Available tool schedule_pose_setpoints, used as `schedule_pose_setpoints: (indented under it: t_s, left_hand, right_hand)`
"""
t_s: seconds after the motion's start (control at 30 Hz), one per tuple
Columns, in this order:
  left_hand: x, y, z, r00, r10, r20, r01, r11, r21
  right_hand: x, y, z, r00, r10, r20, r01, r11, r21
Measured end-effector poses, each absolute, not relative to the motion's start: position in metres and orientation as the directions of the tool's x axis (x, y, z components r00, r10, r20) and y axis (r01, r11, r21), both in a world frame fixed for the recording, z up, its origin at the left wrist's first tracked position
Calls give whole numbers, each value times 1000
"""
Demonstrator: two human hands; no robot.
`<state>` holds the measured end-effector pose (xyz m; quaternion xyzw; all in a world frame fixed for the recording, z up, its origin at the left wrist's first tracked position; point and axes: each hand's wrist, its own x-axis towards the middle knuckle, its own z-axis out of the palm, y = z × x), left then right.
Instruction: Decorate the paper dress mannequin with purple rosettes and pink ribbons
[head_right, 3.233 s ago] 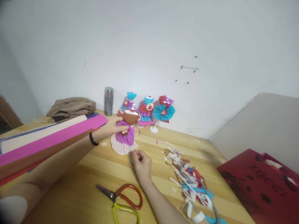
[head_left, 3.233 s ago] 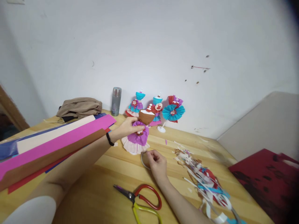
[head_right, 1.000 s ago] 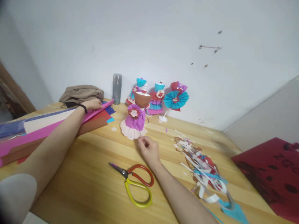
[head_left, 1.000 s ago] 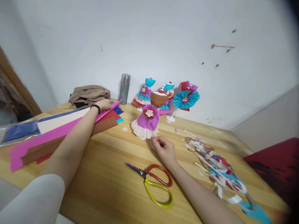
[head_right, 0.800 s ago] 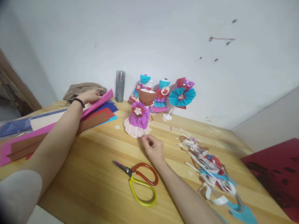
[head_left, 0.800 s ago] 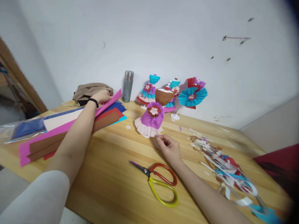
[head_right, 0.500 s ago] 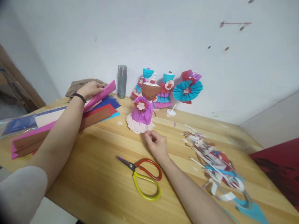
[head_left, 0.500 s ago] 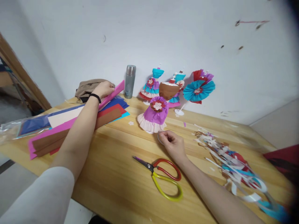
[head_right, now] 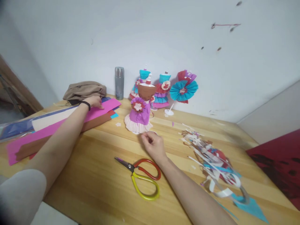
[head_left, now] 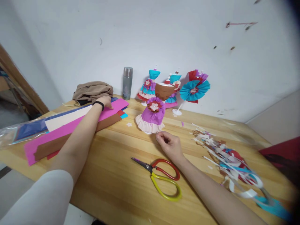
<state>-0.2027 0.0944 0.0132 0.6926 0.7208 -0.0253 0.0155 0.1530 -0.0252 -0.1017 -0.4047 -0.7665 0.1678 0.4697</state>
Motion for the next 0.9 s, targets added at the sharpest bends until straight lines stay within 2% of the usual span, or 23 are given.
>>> schedule_pose_setpoints:
  t_s: [0.13, 0.2, 0.33, 0.47, 0.63, 0.8, 0.9]
  left_hand:
    - [-194, 95, 14, -73, 986, -147, 994, 61, -87]
    - [-184, 93, 17, -63, 969, -240, 995, 41, -96]
    - [-156, 87, 12, 27, 903, -428, 993, -74, -94]
    - [-137, 81, 7, 177, 863, -473, 971, -232, -61]
    - [-140, 82, 17, 231, 900, -369, 963, -265, -44]
    - [-156, 89, 18, 78, 995, -55, 996, -80, -31]
    - [-171, 92, 13, -9, 1000, 24, 1000, 9, 6]
  right_hand:
    - [152, -26, -99, -243, 755, 609, 464, 642, -610]
    - [151, -26, -97, -249, 749, 614, 456, 650, -608]
    - [149, -28, -94, -250, 768, 590, 466, 629, -622]
    - [148, -27, -94, -250, 789, 561, 496, 602, -625]
    - [150, -24, -92, -247, 792, 558, 512, 595, -619]
    - [150, -24, -93, -225, 795, 564, 468, 596, -653]
    - [151, -23, -95, -196, 808, 556, 441, 579, -686]
